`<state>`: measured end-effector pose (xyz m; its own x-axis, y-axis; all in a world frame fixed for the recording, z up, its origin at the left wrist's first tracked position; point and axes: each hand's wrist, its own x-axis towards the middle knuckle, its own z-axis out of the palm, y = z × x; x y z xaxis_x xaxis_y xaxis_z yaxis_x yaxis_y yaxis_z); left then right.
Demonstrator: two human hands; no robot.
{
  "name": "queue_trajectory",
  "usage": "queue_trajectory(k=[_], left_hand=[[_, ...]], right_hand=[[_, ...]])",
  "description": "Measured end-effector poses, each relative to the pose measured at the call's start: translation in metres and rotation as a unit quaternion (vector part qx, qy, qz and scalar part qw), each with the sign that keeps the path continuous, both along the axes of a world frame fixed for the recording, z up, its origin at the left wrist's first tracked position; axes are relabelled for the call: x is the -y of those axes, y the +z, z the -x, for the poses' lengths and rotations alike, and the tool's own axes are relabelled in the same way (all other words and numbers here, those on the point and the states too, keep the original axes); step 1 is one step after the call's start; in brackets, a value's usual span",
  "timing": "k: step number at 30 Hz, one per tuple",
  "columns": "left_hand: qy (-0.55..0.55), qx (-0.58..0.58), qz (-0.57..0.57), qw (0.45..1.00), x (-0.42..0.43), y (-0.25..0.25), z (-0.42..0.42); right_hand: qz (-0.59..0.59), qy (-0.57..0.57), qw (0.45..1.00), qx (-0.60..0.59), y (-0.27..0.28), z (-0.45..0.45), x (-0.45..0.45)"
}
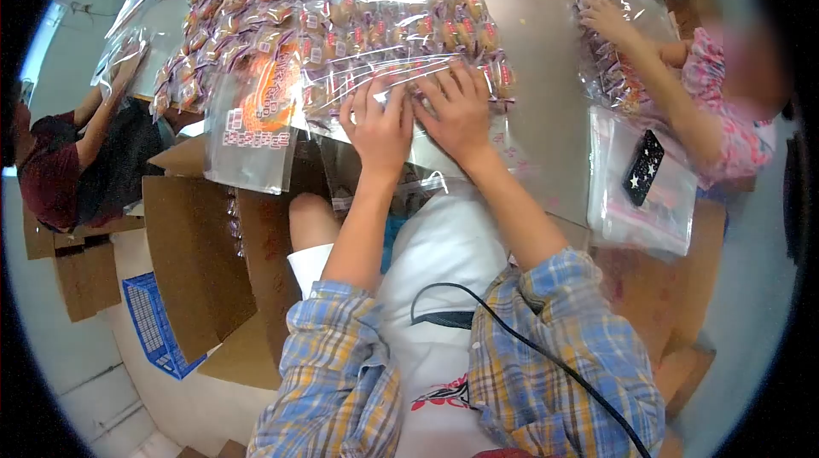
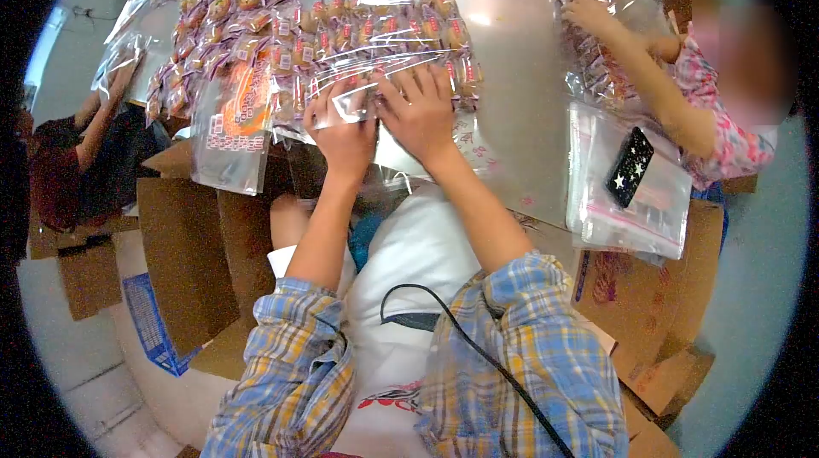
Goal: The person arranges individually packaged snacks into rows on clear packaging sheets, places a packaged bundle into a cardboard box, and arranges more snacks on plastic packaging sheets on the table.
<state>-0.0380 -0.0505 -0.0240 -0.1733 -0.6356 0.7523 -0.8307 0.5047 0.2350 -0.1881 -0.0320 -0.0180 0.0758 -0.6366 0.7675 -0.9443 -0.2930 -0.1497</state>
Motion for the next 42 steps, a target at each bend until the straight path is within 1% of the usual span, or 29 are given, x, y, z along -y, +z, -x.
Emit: queue_trajectory(k=[2, 5, 6, 7, 8, 11, 14, 17, 18, 22, 25, 26, 27, 29, 30, 31, 33, 36, 39, 40, 42], left_hand=[[-0.016, -0.007, -0.010, 1.000, 0.000, 0.000, -0.001], [-0.012, 0.030, -0.026, 0.999, -0.001, -0.001, -0.004], [-0.016, 0.021, -0.032, 0.999, -0.002, 0.001, -0.002], [-0.019, 0.026, -0.025, 0.999, -0.001, 0.002, -0.001], [-0.019, 0.031, -0.019, 0.999, -0.002, 0.003, -0.001], [-0.003, 0.035, -0.007, 0.999, -0.001, -0.001, -0.002], [-0.004, 0.034, -0.021, 0.999, 0.000, -0.001, -0.003], [0.008, 0.037, -0.010, 0.999, -0.002, 0.003, -0.003], [-0.007, 0.026, -0.005, 1.000, 0.000, 0.003, -0.003], [-0.011, 0.025, -0.016, 1.000, 0.003, -0.002, -0.003], [0.012, 0.047, -0.021, 0.999, 0.006, -0.004, 0.004], [0.006, 0.047, -0.034, 0.998, 0.005, -0.005, 0.003], [0.003, 0.053, -0.048, 0.997, 0.004, 0.001, 0.005], [-0.002, 0.065, -0.077, 0.995, -0.001, 0.014, 0.006], [0.010, 0.098, -0.075, 0.992, -0.007, 0.015, 0.005], [0.001, 0.102, -0.085, 0.991, -0.011, 0.020, 0.006], [0.014, 0.113, -0.057, 0.992, -0.020, 0.025, 0.007], [-0.075, 0.079, -0.039, 0.993, -0.034, 0.017, 0.025], [-0.236, 0.107, -0.055, 0.964, -0.038, 0.012, 0.057], [-0.220, 0.105, -0.064, 0.968, -0.033, 0.022, 0.068], [-0.188, 0.097, -0.092, 0.973, -0.032, 0.036, 0.086]], right_hand=[[-0.008, -0.011, 1.000, -0.010, -0.001, -0.001, 0.001], [-0.036, -0.036, 0.998, -0.022, 0.005, -0.006, -0.004], [-0.041, -0.042, 0.998, -0.024, 0.006, -0.007, -0.004], [-0.046, -0.046, 0.998, -0.028, 0.008, -0.008, -0.003], [-0.082, -0.045, 0.995, -0.027, 0.007, -0.007, -0.005], [-0.111, -0.073, 0.989, -0.070, 0.017, -0.010, -0.007], [-0.089, -0.099, 0.989, -0.064, 0.022, -0.010, -0.005], [-0.026, -0.110, 0.987, -0.117, 0.005, -0.003, 0.001], [-0.022, -0.085, 0.990, -0.106, 0.007, 0.001, 0.001], [-0.019, -0.083, 0.983, -0.160, 0.006, 0.015, 0.013], [-0.031, -0.042, 0.992, -0.112, 0.002, 0.021, 0.024], [-0.034, -0.028, 0.992, -0.119, 0.001, 0.024, 0.018], [-0.064, -0.022, 0.991, -0.117, 0.016, 0.019, 0.005], [-0.111, 0.046, 0.991, -0.055, 0.020, 0.019, -0.024], [-0.136, 0.098, 0.984, -0.062, 0.011, 0.028, -0.040], [-0.071, 0.055, 0.996, -0.013, 0.007, 0.035, -0.052], [0.053, -0.025, 0.995, 0.086, -0.001, 0.045, -0.069], [-0.032, -0.166, 0.964, 0.204, 0.024, 0.070, -0.060], [-0.183, -0.085, 0.935, 0.291, 0.000, 0.101, -0.061], [-0.166, -0.099, 0.941, 0.278, 0.013, 0.093, -0.067], [-0.173, -0.090, 0.939, 0.282, 0.019, 0.082, -0.082]])
